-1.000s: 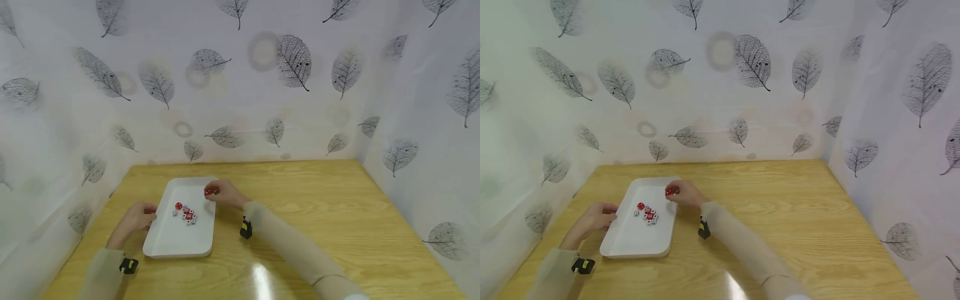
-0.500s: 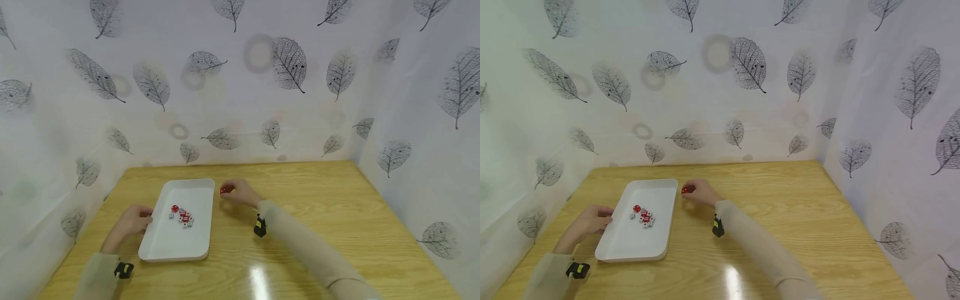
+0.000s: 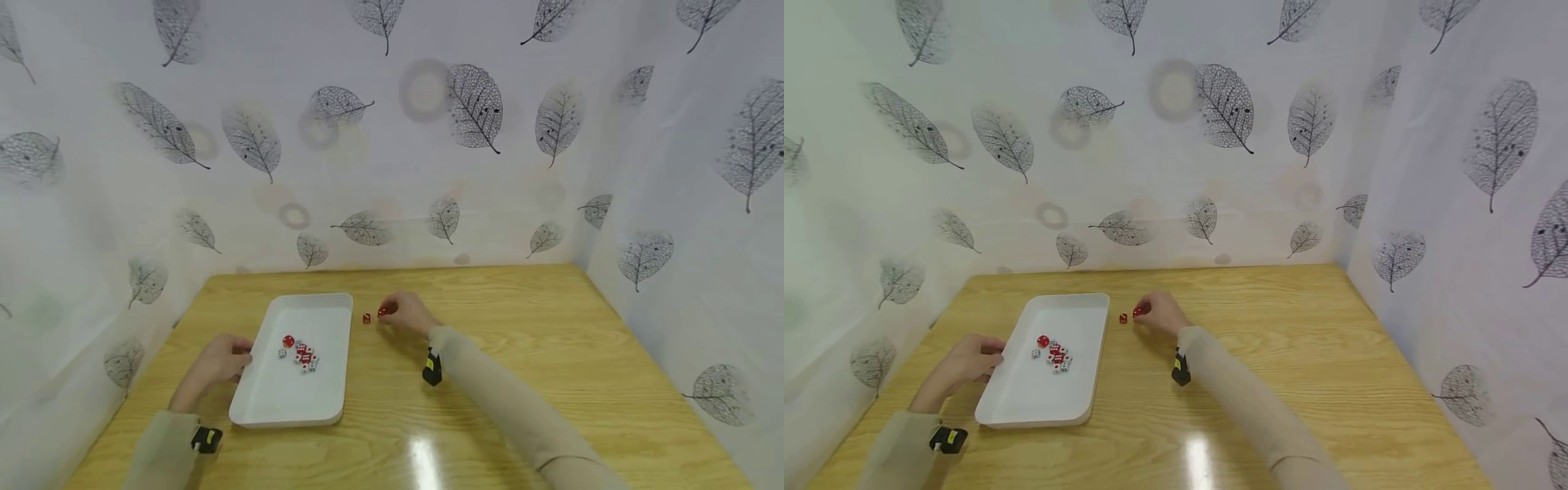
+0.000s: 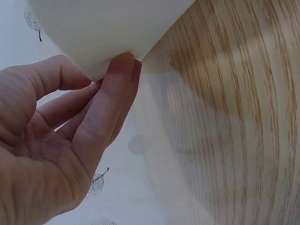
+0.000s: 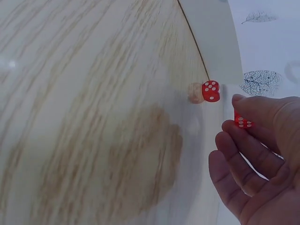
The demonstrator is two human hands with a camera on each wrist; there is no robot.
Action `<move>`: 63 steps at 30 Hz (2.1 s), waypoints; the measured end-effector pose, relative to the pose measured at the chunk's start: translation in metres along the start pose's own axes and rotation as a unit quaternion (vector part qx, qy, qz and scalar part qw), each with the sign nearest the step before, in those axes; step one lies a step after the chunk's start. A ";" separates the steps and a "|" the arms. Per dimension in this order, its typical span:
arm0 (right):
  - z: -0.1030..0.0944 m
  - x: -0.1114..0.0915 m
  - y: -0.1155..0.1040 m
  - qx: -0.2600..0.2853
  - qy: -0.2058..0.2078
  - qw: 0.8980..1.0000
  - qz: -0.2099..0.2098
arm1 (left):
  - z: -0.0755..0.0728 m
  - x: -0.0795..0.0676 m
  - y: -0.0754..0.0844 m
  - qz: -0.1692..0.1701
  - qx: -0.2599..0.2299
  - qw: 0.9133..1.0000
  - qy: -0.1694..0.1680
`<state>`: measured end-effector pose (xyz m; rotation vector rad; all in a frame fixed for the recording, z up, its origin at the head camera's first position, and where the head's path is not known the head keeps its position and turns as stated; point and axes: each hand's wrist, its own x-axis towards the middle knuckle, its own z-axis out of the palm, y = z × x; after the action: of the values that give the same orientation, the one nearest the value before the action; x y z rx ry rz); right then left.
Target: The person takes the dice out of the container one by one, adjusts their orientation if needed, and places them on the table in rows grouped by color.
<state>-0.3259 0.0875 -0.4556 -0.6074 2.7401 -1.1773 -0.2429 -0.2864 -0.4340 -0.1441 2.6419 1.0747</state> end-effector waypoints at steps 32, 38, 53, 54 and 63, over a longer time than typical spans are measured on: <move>-0.002 0.001 0.017 -0.063 0.005 0.996 0.058 | 0.001 0.003 -0.003 0.015 -0.001 1.000 0.002; 0.000 0.002 0.016 -0.065 0.006 0.996 0.062 | 0.000 0.003 -0.003 0.011 -0.001 1.000 0.000; -0.006 -0.001 0.026 -0.051 0.000 0.998 0.045 | -0.002 0.002 0.001 0.016 0.008 1.000 -0.002; -0.008 -0.003 0.027 -0.052 -0.003 0.998 0.046 | -0.002 0.002 0.001 0.017 0.009 1.000 -0.003; -0.022 -0.015 0.028 -0.058 -0.019 0.997 0.051 | -0.001 0.003 -0.001 0.012 0.005 1.000 -0.004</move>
<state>-0.3269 0.1259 -0.4614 -0.4899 2.7856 -0.9795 -0.2460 -0.2882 -0.4351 -0.1064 2.6475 1.0678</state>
